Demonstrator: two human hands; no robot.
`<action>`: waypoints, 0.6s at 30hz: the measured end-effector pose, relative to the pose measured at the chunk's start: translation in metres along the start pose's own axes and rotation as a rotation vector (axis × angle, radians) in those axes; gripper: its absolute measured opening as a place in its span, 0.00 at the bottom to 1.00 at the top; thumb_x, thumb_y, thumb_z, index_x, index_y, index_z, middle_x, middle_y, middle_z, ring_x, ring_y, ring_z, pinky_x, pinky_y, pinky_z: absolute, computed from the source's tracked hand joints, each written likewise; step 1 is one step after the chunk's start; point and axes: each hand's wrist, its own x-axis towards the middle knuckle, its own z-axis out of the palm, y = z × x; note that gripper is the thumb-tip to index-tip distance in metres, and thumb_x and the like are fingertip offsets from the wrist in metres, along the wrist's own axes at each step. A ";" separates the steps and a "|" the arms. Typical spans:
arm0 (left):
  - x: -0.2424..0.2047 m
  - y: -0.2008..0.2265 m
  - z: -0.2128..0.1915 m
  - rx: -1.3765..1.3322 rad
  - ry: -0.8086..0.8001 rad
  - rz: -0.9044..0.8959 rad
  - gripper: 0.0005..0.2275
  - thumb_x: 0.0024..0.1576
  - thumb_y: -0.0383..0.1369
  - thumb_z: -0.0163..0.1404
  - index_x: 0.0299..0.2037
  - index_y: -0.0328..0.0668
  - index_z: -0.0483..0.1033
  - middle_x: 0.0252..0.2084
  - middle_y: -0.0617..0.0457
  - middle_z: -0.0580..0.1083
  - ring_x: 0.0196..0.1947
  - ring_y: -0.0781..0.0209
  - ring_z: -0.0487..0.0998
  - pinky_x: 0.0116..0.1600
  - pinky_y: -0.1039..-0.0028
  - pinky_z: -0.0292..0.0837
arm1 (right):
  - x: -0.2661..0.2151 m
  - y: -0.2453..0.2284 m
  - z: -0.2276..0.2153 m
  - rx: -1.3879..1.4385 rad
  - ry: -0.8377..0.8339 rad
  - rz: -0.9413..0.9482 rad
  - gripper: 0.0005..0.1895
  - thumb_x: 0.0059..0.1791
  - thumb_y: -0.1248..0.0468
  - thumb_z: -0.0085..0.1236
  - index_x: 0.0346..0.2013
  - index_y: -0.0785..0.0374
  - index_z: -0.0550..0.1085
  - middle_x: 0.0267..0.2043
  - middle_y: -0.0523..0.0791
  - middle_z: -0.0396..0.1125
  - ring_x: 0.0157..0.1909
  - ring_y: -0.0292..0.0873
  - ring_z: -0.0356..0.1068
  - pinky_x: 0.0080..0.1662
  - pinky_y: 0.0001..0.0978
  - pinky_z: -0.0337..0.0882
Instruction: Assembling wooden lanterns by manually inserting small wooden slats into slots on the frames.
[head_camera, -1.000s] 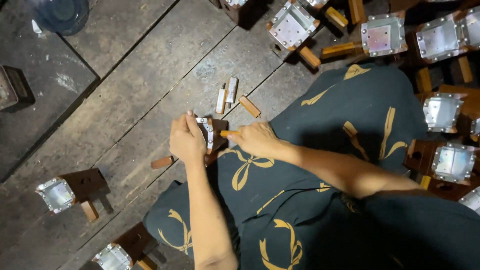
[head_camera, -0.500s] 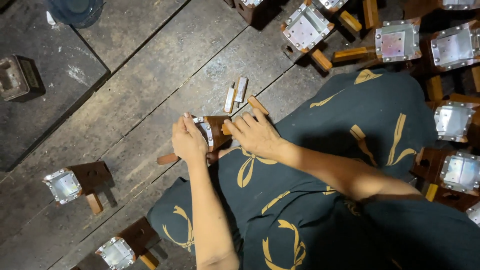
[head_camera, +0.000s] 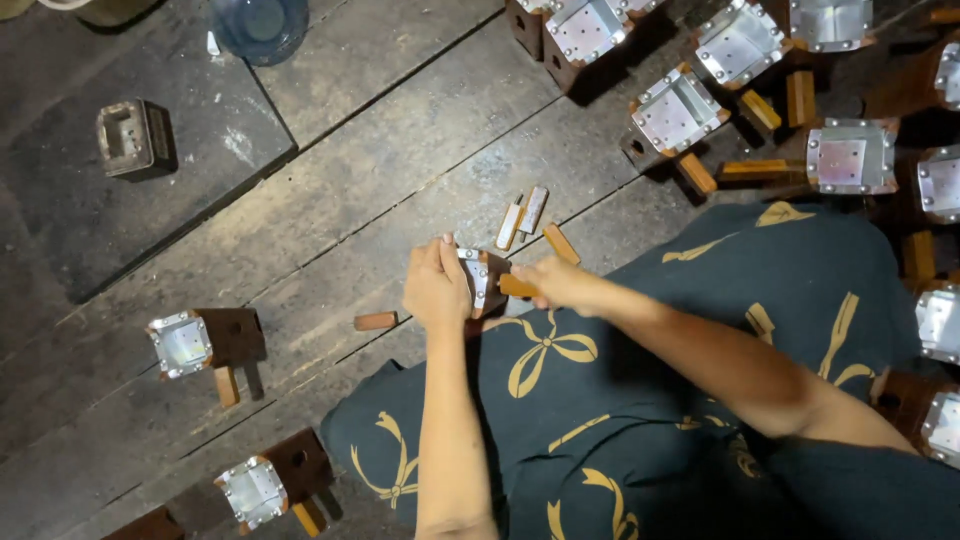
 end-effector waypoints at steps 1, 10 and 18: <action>-0.001 0.002 -0.001 0.003 -0.007 -0.001 0.19 0.67 0.53 0.37 0.36 0.56 0.76 0.38 0.53 0.74 0.43 0.44 0.80 0.47 0.55 0.76 | -0.007 -0.008 -0.003 0.003 -0.001 0.006 0.26 0.56 0.47 0.47 0.39 0.71 0.76 0.13 0.46 0.66 0.14 0.40 0.58 0.24 0.30 0.54; 0.014 -0.012 0.025 -0.008 0.160 -0.087 0.16 0.66 0.47 0.41 0.37 0.52 0.79 0.35 0.48 0.74 0.40 0.42 0.80 0.45 0.53 0.77 | -0.045 -0.022 0.003 -1.234 0.723 -1.244 0.23 0.52 0.48 0.49 0.55 0.57 0.73 0.36 0.48 0.65 0.43 0.51 0.65 0.59 0.56 0.61; 0.011 -0.004 0.020 -0.075 0.120 -0.130 0.16 0.65 0.48 0.42 0.37 0.53 0.80 0.34 0.49 0.75 0.38 0.43 0.81 0.42 0.49 0.78 | -0.022 -0.024 -0.019 -1.536 0.684 -1.330 0.18 0.52 0.60 0.48 0.55 0.59 0.74 0.31 0.46 0.59 0.34 0.50 0.63 0.41 0.46 0.61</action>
